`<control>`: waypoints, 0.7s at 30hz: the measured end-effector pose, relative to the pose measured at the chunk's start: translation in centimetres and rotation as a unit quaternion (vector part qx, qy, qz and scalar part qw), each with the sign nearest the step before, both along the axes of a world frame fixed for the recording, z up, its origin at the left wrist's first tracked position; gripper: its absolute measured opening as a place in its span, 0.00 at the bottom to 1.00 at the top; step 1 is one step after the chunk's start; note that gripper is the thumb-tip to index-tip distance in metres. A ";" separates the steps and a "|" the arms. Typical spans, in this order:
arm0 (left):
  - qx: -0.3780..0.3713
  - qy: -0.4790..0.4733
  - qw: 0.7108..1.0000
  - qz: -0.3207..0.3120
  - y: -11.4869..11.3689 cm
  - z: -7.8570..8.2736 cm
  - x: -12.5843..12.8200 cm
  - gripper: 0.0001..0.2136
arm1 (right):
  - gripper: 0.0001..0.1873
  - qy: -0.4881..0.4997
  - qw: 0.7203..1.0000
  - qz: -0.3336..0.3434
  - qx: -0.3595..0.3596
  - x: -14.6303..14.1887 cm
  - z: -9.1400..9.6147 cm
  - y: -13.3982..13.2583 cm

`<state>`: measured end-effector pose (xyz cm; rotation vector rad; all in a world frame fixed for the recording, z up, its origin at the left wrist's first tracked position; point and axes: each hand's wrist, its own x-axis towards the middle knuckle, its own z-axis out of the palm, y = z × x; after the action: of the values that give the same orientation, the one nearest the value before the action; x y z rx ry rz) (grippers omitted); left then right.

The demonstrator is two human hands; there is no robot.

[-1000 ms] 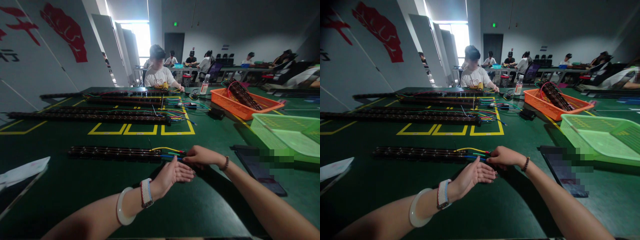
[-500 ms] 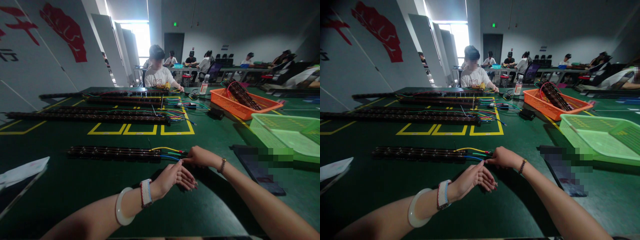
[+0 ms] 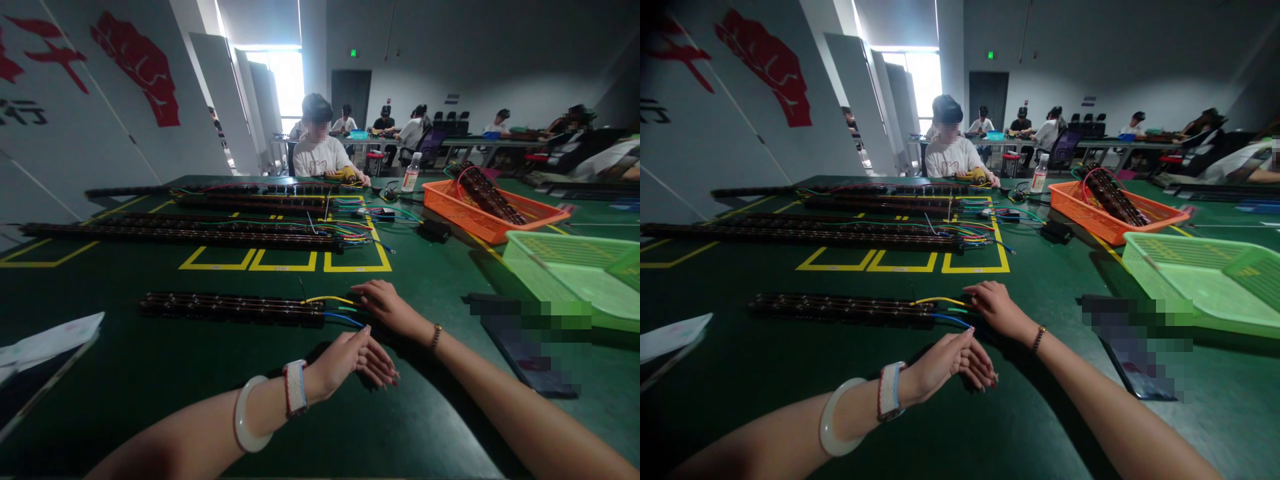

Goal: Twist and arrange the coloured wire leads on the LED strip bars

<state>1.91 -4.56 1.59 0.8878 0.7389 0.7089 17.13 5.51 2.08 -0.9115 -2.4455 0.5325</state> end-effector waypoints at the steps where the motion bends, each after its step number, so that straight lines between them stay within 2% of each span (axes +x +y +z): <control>1: 0.000 0.001 1.000 0.002 0.0 0.0 0.0 0.28 | 0.17 0.003 1.000 0.013 -0.013 -0.2 -0.3 -0.1; 4: -0.001 -0.001 1.000 0.008 -0.1 0.1 0.0 0.27 | 0.18 -0.010 0.998 0.045 -0.052 -0.7 -1.0 -0.3; 7: 0.000 -0.002 1.000 0.016 -0.1 0.0 0.0 0.25 | 0.18 -0.037 0.996 0.059 -0.058 -1.0 -1.3 -0.3; 10: -0.004 0.001 1.000 0.019 0.0 0.1 0.0 0.24 | 0.19 -0.048 0.996 0.066 -0.045 -1.2 -1.5 -0.3; 16: -0.027 -0.008 0.999 0.020 0.1 0.6 -0.1 0.27 | 0.11 0.013 0.995 0.100 -0.024 -1.8 -1.7 -0.5; 21: -0.068 -0.027 0.997 0.037 0.3 0.4 -0.1 0.31 | 0.12 0.020 0.996 0.079 0.034 -1.7 -1.4 -0.9</control>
<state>1.83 -4.24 1.95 0.7181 0.7645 0.7362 15.46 4.57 0.72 -0.6790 -2.4968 0.5138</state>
